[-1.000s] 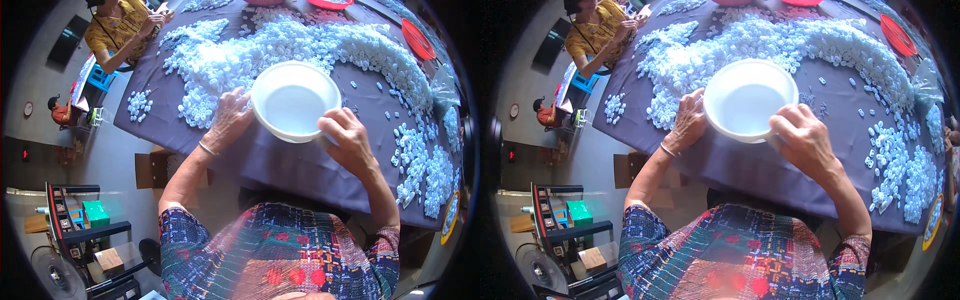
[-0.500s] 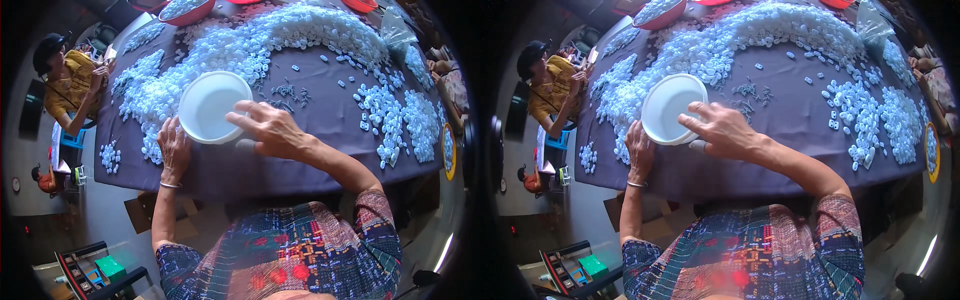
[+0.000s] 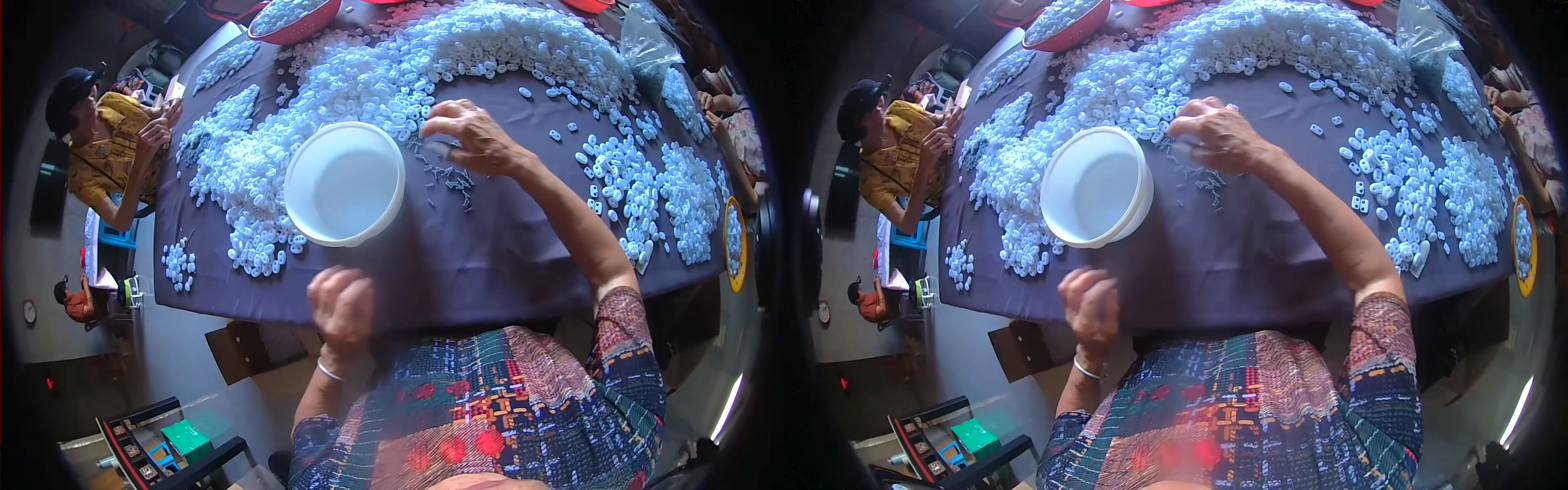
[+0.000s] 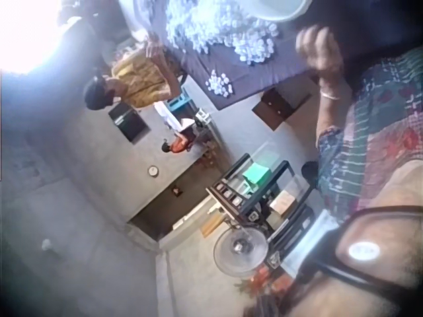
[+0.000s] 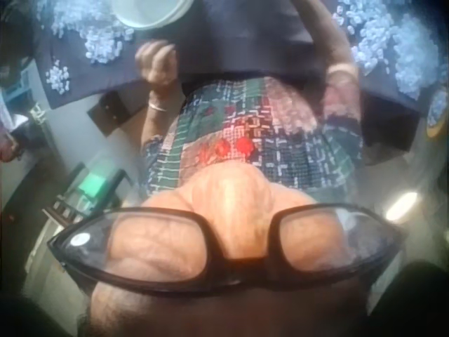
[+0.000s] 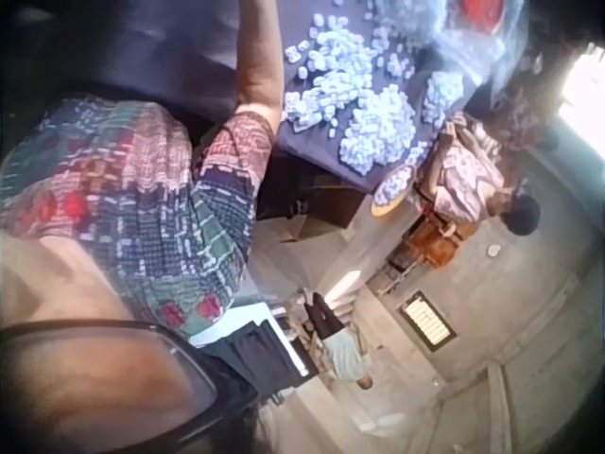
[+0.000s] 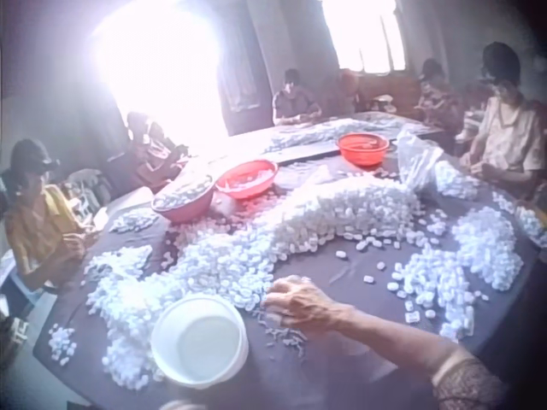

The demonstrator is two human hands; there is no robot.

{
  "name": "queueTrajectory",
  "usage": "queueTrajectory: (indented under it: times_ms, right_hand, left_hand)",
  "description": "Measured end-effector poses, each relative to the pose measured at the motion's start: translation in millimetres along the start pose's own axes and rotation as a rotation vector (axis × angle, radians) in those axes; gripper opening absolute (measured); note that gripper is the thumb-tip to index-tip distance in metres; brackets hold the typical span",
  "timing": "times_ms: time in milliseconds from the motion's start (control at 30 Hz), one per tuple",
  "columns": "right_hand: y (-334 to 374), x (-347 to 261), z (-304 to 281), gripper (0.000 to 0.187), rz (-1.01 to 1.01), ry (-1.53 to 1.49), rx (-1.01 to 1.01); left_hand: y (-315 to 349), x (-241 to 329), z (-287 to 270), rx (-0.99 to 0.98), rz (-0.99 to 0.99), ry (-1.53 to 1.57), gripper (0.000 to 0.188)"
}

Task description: The person empties a bowl of plastic parts into a cardboard box, puts protective finger covers onto their fingers, and assembles plastic cord locks with small springs by hand.

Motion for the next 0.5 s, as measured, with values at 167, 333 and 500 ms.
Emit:
queueTrajectory:
  times_ms: [167, 333, 500]
  right_hand:
    - [-29, -4, 38, 0.031, 0.113, 0.139, -0.04]
    - [-18, -5, 40, 0.019, 0.024, 0.103, 0.081]
    - [26, 3, 20, 0.017, -0.041, 0.083, 0.08]
  left_hand:
    - [-3, 25, 28, -0.086, 0.025, 0.205, 0.021]
    - [0, 27, 37, -0.123, 0.017, 0.203, 0.017]
    - [0, 28, 39, -0.143, -0.008, 0.232, 0.015]
Point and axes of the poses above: each hand's wrist, its own y-axis away from the middle knuckle, its own z-axis out of the palm, x = y × z, the point moved 5 cm from there along -y, towards the middle knuckle, and after that the axes turned 5 degrees about -y, right-handed, at the moved point
